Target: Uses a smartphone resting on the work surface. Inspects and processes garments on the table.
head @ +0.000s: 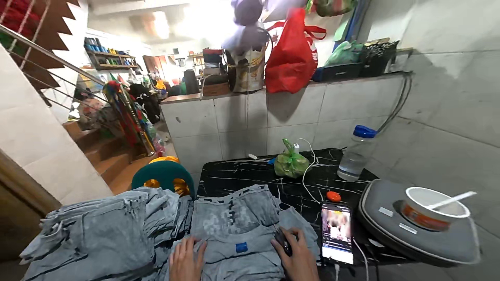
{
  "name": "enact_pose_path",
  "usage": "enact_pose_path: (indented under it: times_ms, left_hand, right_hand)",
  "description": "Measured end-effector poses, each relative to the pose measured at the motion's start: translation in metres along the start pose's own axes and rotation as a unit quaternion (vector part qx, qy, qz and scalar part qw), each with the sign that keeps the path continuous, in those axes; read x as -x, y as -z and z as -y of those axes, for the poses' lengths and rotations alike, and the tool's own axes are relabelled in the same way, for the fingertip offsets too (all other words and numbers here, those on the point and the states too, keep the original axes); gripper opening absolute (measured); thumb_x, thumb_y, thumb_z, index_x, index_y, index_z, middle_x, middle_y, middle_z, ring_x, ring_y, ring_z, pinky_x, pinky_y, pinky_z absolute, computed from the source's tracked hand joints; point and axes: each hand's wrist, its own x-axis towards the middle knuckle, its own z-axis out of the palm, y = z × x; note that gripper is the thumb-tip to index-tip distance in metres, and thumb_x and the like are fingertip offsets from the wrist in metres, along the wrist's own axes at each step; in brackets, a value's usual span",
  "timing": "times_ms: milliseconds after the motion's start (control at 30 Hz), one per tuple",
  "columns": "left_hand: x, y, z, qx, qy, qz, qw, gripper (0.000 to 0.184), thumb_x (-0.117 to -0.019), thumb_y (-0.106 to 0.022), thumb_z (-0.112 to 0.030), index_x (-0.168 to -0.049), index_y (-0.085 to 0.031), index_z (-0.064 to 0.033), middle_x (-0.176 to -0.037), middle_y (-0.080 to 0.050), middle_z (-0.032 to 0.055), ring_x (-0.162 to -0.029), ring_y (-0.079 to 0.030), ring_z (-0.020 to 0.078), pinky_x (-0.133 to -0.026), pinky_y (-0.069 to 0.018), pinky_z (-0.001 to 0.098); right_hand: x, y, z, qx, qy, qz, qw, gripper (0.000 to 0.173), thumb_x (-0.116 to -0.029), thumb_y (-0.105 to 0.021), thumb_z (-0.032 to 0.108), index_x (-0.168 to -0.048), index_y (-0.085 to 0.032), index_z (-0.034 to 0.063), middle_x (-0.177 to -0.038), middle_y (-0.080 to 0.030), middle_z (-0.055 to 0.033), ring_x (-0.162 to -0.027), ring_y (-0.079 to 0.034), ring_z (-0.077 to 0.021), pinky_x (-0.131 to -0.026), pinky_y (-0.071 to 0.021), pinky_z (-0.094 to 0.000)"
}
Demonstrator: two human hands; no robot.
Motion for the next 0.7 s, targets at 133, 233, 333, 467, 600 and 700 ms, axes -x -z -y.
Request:
enact_pose_path:
  times_ms: [133, 233, 333, 467, 600, 700]
  left_hand:
    - [0.002, 0.013, 0.016, -0.008, -0.068, -0.049, 0.996, 0.053, -0.1021, -0.056, -0.048, -0.1, -0.075, 0.0009, -0.09, -0.074, 0.0191, -0.089, -0.07, 0.0408, -0.087, -0.0515, 0.0611]
    - [-0.014, 0.028, 0.026, -0.039, -0.178, -0.179, 0.967, 0.057, -0.1037, -0.052, -0.048, -0.084, -0.07, 0.0014, -0.084, -0.07, 0.0186, -0.083, -0.069, 0.0368, -0.079, -0.0538, 0.0546]
    - [-0.046, 0.037, 0.028, -0.023, -0.243, -0.243, 0.939, 0.057, -0.1034, -0.052, -0.052, -0.082, -0.068, -0.0017, -0.081, -0.069, 0.0151, -0.079, -0.068, 0.0296, -0.079, -0.0536, 0.0471]
    - [-0.074, 0.019, 0.027, -0.026, -0.16, -0.149, 0.975, 0.03, -0.0978, -0.064, -0.031, -0.114, -0.071, -0.0066, -0.119, -0.066, 0.0205, -0.11, -0.064, 0.0428, -0.091, -0.0493, 0.062]
    - [-0.03, 0.016, -0.023, 0.018, -0.189, -0.174, 0.966, 0.027, -0.0928, -0.056, -0.008, -0.112, -0.073, -0.0036, -0.12, -0.066, 0.0239, -0.111, -0.063, 0.0459, -0.095, -0.0478, 0.0621]
    - [0.016, -0.01, -0.054, 0.062, -0.223, -0.047, 0.972, 0.021, -0.0971, -0.06, -0.014, -0.109, -0.076, -0.0074, -0.114, -0.07, 0.0193, -0.11, -0.065, 0.0413, -0.094, -0.0507, 0.0589]
  right_hand:
    - [-0.006, 0.024, -0.009, -0.095, 0.05, 0.048, 0.993, 0.029, -0.0855, -0.078, 0.014, -0.111, -0.074, 0.0012, -0.118, -0.069, -0.018, -0.103, -0.07, -0.0323, -0.088, -0.0582, -0.0526]
    - [-0.015, 0.032, -0.008, -0.147, 0.153, -0.02, 0.977, 0.029, -0.0798, -0.069, -0.004, -0.108, -0.073, 0.0002, -0.109, -0.073, -0.012, -0.099, -0.072, -0.023, -0.087, -0.0607, -0.0418]
    - [-0.032, 0.018, 0.0, -0.127, 0.174, -0.129, 0.968, 0.033, -0.0783, -0.065, 0.0, -0.11, -0.072, 0.0019, -0.107, -0.072, -0.01, -0.094, -0.072, -0.0194, -0.08, -0.0617, -0.0367]
    - [-0.05, -0.004, 0.0, -0.001, 0.029, -0.068, 0.997, 0.061, -0.0797, -0.076, 0.005, -0.138, -0.06, 0.0058, -0.13, -0.064, -0.0196, -0.088, -0.073, -0.035, -0.069, -0.061, -0.0542]
    - [-0.025, 0.006, 0.012, 0.038, 0.094, -0.126, 0.987, 0.045, -0.0797, -0.08, 0.014, -0.123, -0.069, 0.0051, -0.123, -0.067, -0.019, -0.064, -0.071, -0.0284, -0.051, -0.059, -0.047]
    - [0.007, 0.021, 0.007, -0.018, 0.126, -0.077, 0.989, 0.03, -0.0867, -0.076, 0.014, -0.115, -0.071, 0.0029, -0.116, -0.069, -0.0173, -0.079, -0.074, -0.0261, -0.059, -0.0619, -0.0442]
